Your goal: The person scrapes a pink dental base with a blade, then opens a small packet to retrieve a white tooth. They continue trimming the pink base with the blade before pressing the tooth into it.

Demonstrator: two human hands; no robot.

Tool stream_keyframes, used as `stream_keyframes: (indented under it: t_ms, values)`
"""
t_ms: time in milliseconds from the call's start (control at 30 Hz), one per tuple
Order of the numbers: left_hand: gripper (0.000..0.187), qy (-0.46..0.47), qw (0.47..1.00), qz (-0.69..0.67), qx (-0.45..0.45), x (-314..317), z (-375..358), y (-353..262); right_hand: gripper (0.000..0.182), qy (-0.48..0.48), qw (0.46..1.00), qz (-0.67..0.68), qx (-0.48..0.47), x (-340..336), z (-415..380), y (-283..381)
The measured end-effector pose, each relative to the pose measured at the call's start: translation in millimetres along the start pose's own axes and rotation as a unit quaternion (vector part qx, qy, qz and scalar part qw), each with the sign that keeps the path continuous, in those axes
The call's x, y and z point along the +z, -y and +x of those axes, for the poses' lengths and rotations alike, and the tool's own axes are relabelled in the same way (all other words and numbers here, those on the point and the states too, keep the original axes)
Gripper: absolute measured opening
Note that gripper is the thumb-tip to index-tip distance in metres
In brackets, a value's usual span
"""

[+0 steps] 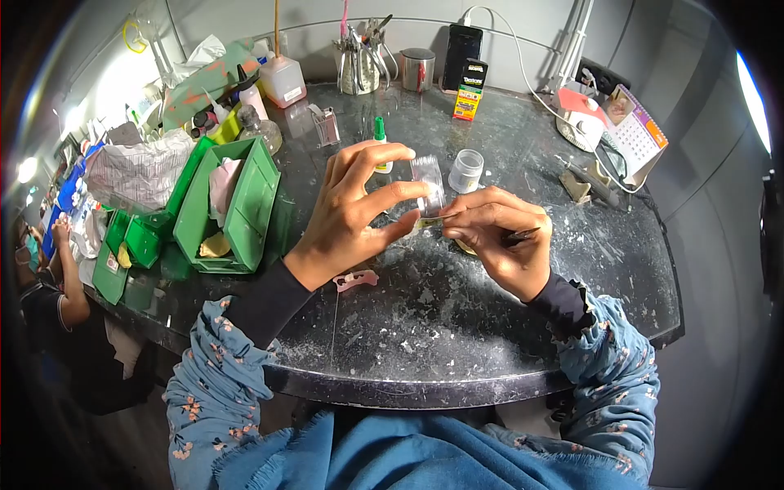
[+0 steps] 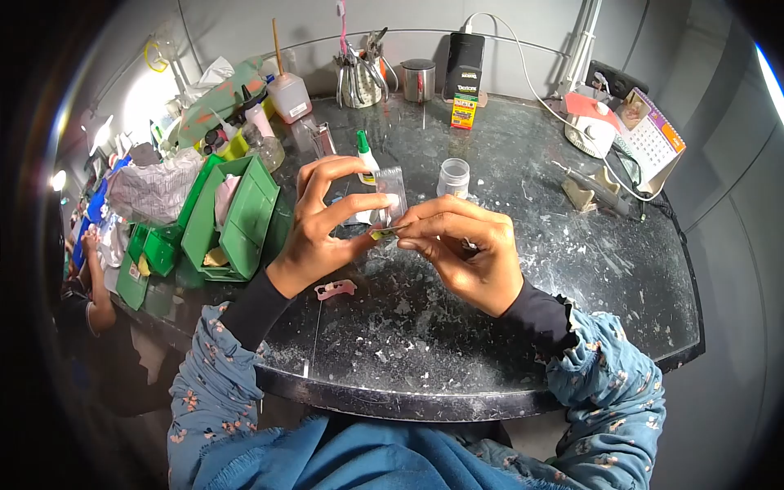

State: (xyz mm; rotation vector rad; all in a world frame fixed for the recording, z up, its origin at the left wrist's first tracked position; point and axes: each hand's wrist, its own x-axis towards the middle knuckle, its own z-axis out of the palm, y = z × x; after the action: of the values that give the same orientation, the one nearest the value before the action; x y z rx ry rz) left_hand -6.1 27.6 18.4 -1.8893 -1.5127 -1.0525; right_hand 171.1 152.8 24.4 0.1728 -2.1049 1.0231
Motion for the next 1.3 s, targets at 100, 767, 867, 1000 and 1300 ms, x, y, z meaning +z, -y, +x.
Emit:
stream_keyframes:
  t_ms: [100, 767, 867, 1000, 1300]
  values:
    - [0.019, 0.006, 1.0, -0.017, 0.019, -1, 2, 5, 0.01, -0.027, 0.995, 0.075, 0.068, 1, -2, 0]
    - [0.039, 0.129, 0.758, -0.575, -0.281, 3, -3, -16, 0.015, -0.114, 0.874, 0.248, 0.403, -7, 2, -10]
    - [0.038, 0.132, 0.824, -0.5, -0.233, 6, -4, -17, 0.015, -0.093, 0.85, 0.295, 0.427, -8, 2, -11]
    - [0.023, 0.117, 0.831, -0.474, -0.266, 4, -3, -17, 0.014, -0.078, 0.827, 0.338, 0.443, -9, 3, -10]
    - [0.014, 0.032, 0.912, -0.316, -0.259, -3, 2, -12, 0.01, -0.147, 0.912, 0.264, 0.278, -6, 3, -6]
